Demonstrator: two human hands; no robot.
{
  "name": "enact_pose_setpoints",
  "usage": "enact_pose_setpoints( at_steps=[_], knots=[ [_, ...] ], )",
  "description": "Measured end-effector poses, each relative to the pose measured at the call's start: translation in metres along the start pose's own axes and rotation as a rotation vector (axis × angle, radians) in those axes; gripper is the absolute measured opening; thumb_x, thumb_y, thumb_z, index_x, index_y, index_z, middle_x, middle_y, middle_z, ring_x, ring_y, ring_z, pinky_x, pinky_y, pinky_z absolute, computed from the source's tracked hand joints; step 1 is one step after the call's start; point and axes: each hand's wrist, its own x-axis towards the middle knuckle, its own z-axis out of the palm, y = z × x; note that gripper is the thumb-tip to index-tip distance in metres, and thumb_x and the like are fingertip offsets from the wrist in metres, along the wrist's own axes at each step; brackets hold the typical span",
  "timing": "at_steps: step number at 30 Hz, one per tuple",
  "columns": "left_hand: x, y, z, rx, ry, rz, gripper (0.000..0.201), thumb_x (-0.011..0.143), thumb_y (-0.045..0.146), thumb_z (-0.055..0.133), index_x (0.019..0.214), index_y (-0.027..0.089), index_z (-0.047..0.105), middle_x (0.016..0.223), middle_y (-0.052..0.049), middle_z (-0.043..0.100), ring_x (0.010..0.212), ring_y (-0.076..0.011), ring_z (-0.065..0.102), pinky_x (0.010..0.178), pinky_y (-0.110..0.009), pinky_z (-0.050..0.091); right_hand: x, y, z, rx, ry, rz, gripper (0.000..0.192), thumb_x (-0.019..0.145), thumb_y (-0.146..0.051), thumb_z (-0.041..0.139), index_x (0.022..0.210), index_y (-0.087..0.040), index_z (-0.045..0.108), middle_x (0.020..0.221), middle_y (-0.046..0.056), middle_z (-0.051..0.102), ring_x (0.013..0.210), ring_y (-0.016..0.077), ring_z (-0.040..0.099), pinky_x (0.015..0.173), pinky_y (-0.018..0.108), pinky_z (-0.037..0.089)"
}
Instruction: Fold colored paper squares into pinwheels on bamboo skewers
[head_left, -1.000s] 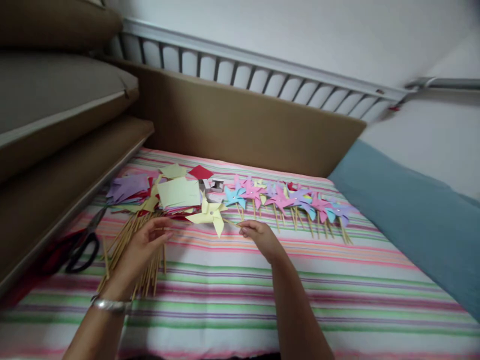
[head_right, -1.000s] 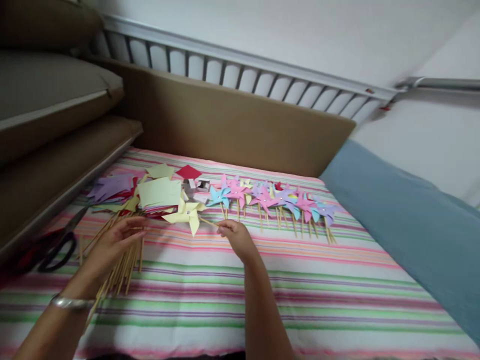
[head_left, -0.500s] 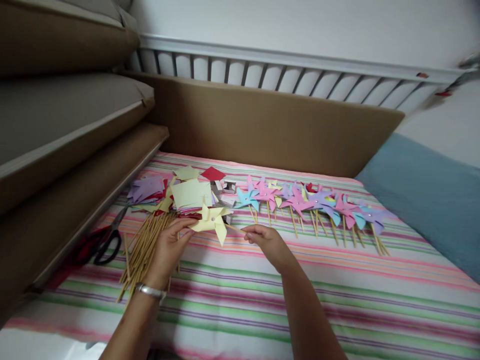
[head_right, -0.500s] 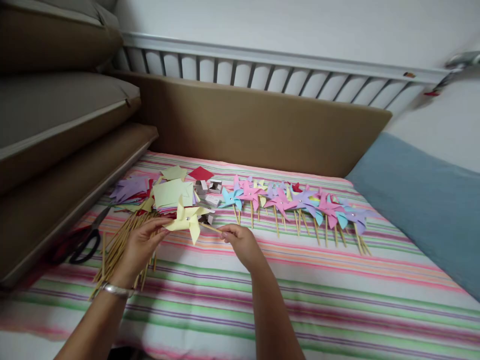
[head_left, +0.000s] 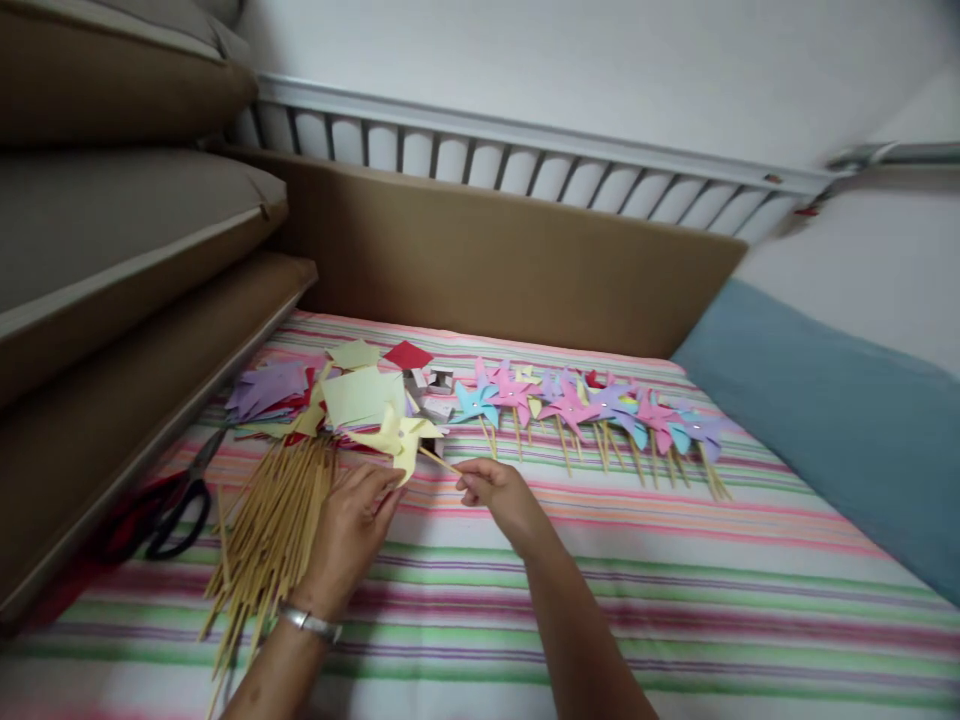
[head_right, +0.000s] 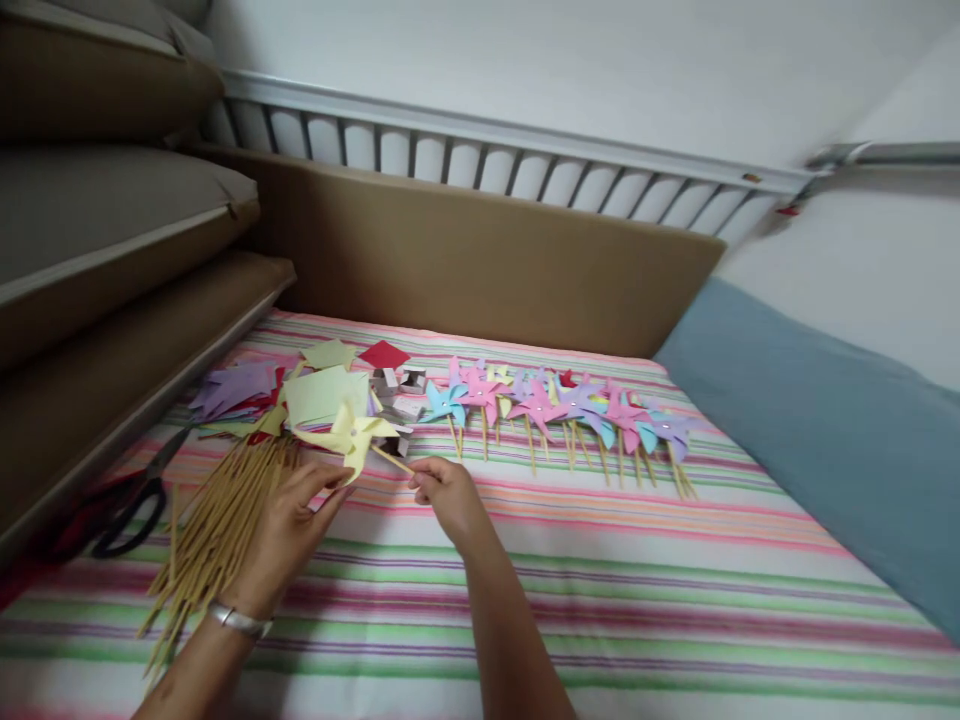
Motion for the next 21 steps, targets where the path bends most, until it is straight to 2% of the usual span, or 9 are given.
enact_pose_setpoints(
  at_steps=[2,4,8,10,13,17,21],
  knots=[
    [0.001,0.006,0.007,-0.002,-0.031,0.036,0.025,0.082,0.030,0.055,0.104,0.021,0.062,0.095,-0.008,0.066,0.090,-0.0210,0.059,0.082,-0.035,0.046,0.003,0.004,0.000,0.134,0.022,0.022,0.019,0.059,-0.027,0.066,0.075,-0.017,0.068,0.061,0.000,0.064,0.049,0.0104,0.053,0.056,0.028,0.046],
    [0.001,0.010,0.014,-0.013,-0.054,0.040,0.030,0.082,0.032,0.055,0.109,0.022,0.059,0.096,-0.008,0.065,0.089,-0.0212,0.060,0.081,-0.036,0.048,0.009,0.009,-0.008,0.184,0.101,0.009,0.022,0.056,-0.029,0.068,0.074,-0.016,0.068,0.060,0.000,0.064,0.048,0.0106,0.053,0.054,0.029,0.047],
    [-0.007,0.011,0.026,-0.031,-0.090,0.046,0.031,0.083,0.035,0.051,0.111,0.023,0.058,0.095,-0.008,0.065,0.084,-0.0204,0.062,0.077,-0.035,0.051,0.018,0.022,-0.045,0.309,0.379,-0.084,0.028,0.059,-0.034,0.067,0.081,-0.017,0.064,0.069,0.002,0.064,0.055,0.0105,0.055,0.061,0.029,0.049],
    [-0.019,0.007,0.034,0.008,-0.113,0.083,0.030,0.083,0.036,0.052,0.108,0.023,0.060,0.096,-0.008,0.066,0.088,-0.0216,0.062,0.079,-0.036,0.052,0.020,0.030,-0.066,0.370,0.518,-0.121,0.031,0.060,-0.037,0.065,0.084,-0.019,0.062,0.074,0.002,0.064,0.060,0.0112,0.057,0.063,0.028,0.050],
    [-0.046,-0.004,0.046,0.091,-0.124,0.115,0.026,0.080,0.039,0.055,0.100,0.024,0.064,0.092,-0.007,0.069,0.086,-0.0230,0.065,0.076,-0.036,0.054,0.026,0.043,-0.090,0.426,0.656,-0.146,0.032,0.059,-0.040,0.064,0.084,-0.020,0.061,0.072,0.003,0.063,0.062,0.0137,0.058,0.059,0.029,0.050],
    [-0.076,-0.012,0.054,0.228,-0.116,0.176,0.024,0.078,0.039,0.055,0.094,0.027,0.068,0.098,-0.008,0.070,0.088,-0.0252,0.066,0.077,-0.039,0.055,0.042,0.054,-0.105,0.445,0.717,-0.179,0.033,0.060,-0.042,0.063,0.083,-0.019,0.062,0.070,0.003,0.063,0.066,0.0160,0.060,0.058,0.029,0.049],
    [-0.083,-0.004,0.053,0.345,-0.067,0.245,0.020,0.079,0.034,0.054,0.090,0.028,0.069,0.095,-0.007,0.070,0.085,-0.0247,0.067,0.075,-0.038,0.056,0.059,0.058,-0.108,0.406,0.700,-0.196,0.033,0.062,-0.041,0.060,0.086,-0.019,0.063,0.071,0.003,0.064,0.071,0.0184,0.061,0.061,0.030,0.049]
  ],
)
